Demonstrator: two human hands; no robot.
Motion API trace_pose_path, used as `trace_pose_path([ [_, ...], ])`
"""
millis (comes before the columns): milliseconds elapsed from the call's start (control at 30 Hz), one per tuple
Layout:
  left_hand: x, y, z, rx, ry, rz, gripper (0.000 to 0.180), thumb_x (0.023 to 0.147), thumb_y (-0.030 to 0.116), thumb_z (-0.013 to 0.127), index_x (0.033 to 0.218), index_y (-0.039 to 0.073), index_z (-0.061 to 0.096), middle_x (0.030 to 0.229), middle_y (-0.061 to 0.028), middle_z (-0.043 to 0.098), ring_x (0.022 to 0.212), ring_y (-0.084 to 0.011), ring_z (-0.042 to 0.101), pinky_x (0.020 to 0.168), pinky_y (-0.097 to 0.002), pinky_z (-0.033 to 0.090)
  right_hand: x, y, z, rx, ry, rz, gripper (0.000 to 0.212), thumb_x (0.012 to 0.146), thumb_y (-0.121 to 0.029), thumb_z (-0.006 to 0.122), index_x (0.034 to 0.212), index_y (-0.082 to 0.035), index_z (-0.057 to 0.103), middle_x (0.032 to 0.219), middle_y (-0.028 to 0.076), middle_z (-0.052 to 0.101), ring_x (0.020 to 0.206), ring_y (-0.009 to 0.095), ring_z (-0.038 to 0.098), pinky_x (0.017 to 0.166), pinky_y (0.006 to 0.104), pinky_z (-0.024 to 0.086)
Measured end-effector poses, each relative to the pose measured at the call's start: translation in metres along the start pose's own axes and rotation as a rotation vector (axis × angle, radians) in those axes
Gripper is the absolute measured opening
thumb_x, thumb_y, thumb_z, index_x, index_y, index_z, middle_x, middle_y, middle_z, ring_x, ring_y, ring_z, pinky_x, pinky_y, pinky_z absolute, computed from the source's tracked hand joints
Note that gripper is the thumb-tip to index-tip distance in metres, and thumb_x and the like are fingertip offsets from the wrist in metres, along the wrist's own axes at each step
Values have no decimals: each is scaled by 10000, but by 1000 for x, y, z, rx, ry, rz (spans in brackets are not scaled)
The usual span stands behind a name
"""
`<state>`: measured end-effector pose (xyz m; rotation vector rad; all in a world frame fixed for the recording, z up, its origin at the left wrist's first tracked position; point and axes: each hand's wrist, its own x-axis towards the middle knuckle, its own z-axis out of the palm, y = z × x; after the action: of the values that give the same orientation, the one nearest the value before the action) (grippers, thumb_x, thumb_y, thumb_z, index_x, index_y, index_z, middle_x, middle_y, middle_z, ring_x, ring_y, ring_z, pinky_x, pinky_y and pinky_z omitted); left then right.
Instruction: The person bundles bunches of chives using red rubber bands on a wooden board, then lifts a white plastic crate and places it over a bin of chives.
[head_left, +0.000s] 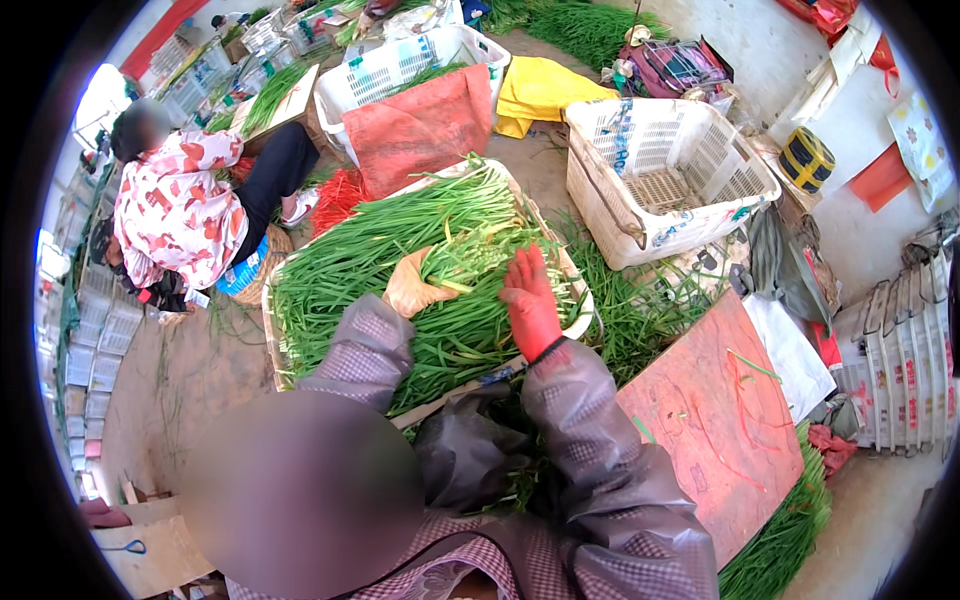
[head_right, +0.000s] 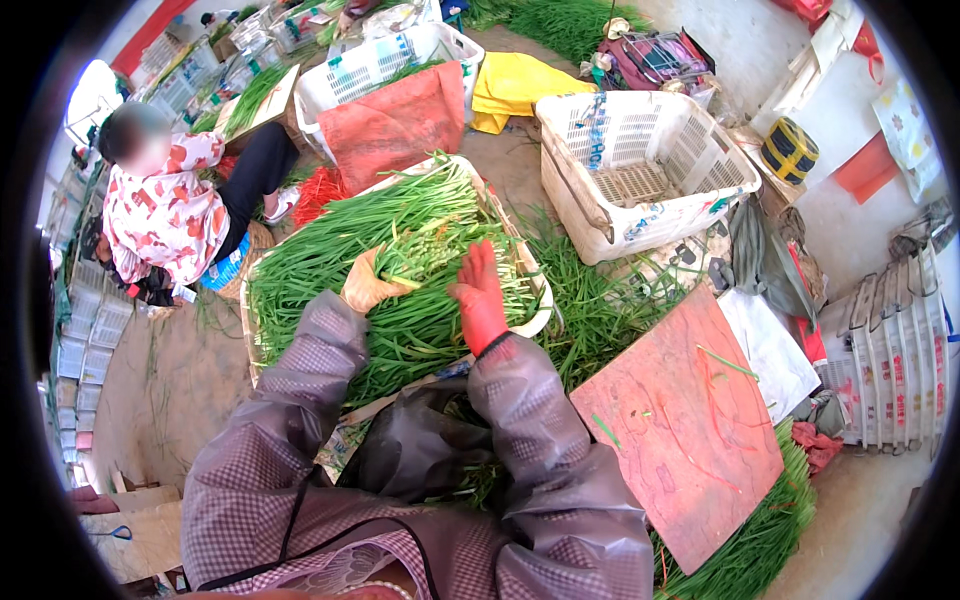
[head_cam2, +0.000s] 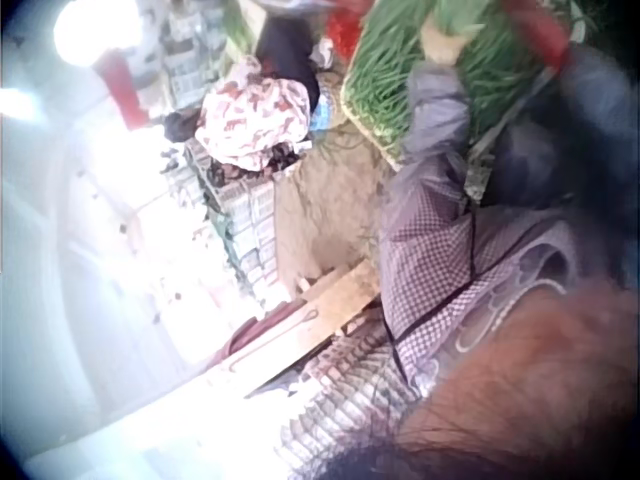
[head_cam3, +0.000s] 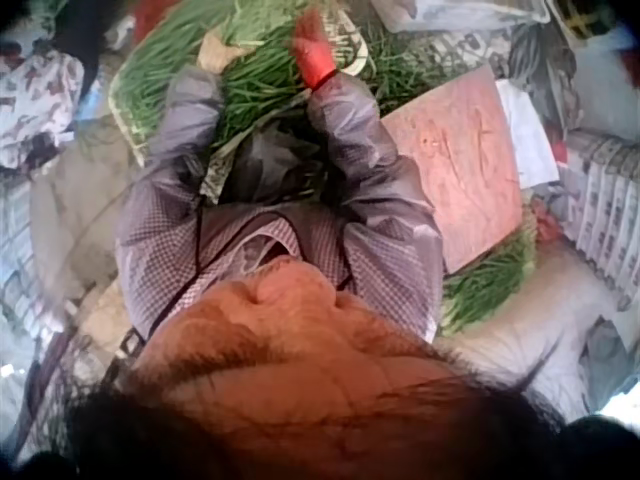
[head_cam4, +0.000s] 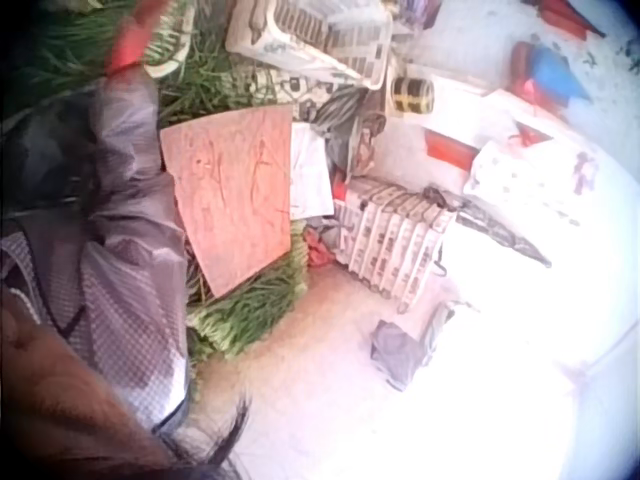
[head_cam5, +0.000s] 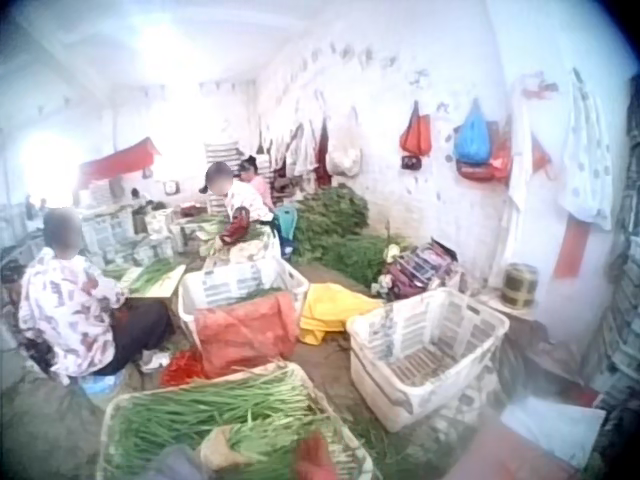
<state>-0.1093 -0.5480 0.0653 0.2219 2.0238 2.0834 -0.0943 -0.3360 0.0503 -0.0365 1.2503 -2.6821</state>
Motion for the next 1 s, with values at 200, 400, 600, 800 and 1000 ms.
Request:
trace_pose_path([
  [200, -8, -16, -5, -283, 48, -1, 839, 663, -25, 825, 1386, -9, 400, 1255, -94, 595, 1144, -172, 567, 1014, -339, 454, 9, -2, 47, -510, -249, -74, 1342, 578, -142, 890, 1521, -92, -62, 1469, 178, 324, 1299, 267, 394, 1063, 371, 363],
  [400, -25, 9, -11, -1069, -111, -119, 467, 934, 119, 560, 1380, 45, 441, 1308, -112, 560, 1213, -236, 528, 1052, -390, 426, -6, 16, 98, -1032, -133, -534, 1131, 666, -263, 786, 1516, -46, 72, 1499, 188, 316, 1346, 378, 358, 1121, 464, 248],
  [600, -126, -21, -57, -1153, 40, -44, 420, 1000, 278, 414, 1353, 57, 465, 1306, -128, 553, 1214, -276, 521, 1055, -425, 418, -85, 26, 175, -1060, -596, -604, 961, 741, -285, 713, 1497, -34, 177, 1450, 279, 328, 1373, 451, 268, 1139, 516, 210],
  [800, -190, -6, -33, -345, 343, -72, 460, 985, 300, 438, 1368, 46, 424, 1322, -134, 525, 1230, -283, 501, 1061, -419, 406, -125, 21, 208, -1062, -893, -713, 1159, 594, -243, 811, 1520, -114, 126, 1378, 219, 423, 1318, 395, 366, 1136, 496, 235],
  [1000, -219, -16, 0, -20, 391, 57, 508, 970, 323, 461, 1382, 36, 383, 1338, -141, 496, 1246, -290, 480, 1066, -414, 395, -115, 42, 204, -1214, -823, -635, 913, 610, -196, 772, 1420, -118, 358, 1136, 161, 566, 1122, 353, 509, 1031, 465, 361],
])
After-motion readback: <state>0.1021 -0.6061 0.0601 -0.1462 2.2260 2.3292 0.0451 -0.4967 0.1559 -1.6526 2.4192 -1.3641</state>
